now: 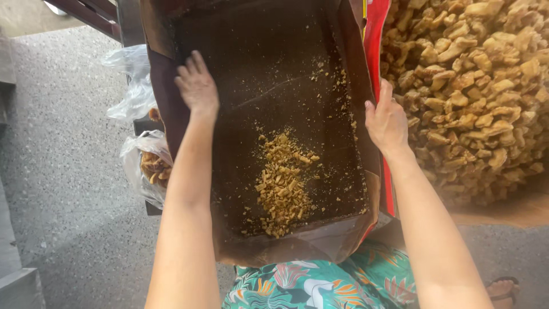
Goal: The person sits on the floor and sorts walnut pieces from a tray on their lap, separating larger pieces from smaller crumbs. They transfer the sorted pieces into a plastic bag and place it aside.
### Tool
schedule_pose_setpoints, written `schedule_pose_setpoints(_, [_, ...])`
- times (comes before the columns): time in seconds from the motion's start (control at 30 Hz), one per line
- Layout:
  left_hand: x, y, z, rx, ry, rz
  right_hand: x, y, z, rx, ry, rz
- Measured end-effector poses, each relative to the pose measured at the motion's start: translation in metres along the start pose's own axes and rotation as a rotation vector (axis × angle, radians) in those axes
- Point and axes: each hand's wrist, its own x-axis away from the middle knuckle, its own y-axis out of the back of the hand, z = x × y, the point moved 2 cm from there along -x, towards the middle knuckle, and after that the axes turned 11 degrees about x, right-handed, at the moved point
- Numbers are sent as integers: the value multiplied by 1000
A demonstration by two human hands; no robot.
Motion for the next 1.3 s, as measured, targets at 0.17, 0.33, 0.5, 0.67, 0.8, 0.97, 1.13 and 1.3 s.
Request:
schedule_pose_setpoints(0.17, [-27,-32,68,-348,98,170,-2,2,5,-32,-57,33])
schedule_pose_setpoints(0.33, [4,-14,41,-35,-50,-235,-4,4,6,-62,-61,46])
schedule_pose_setpoints(0.5, [29,-9,-52,486,-364,321,-5,8,10,-106,-11,-20])
schedule_pose_setpoints(0.67, [-35,-37,-153,632,-343,108,-6,5,8,-126,-55,33])
schedule_pose_setpoints(0.8, [-62,-72,-243,429,-362,149,-8,7,7,-113,-35,-11])
schedule_pose_setpoints(0.97, [5,-93,-290,476,-571,87,-7,2,5,-125,-43,24])
schedule_pose_setpoints(1.13, [121,-72,-261,913,-928,166,-6,0,3,-108,-36,27])
schedule_pose_setpoints(1.3, [123,-55,-229,1166,-642,-23,-5,0,0,-96,-22,22])
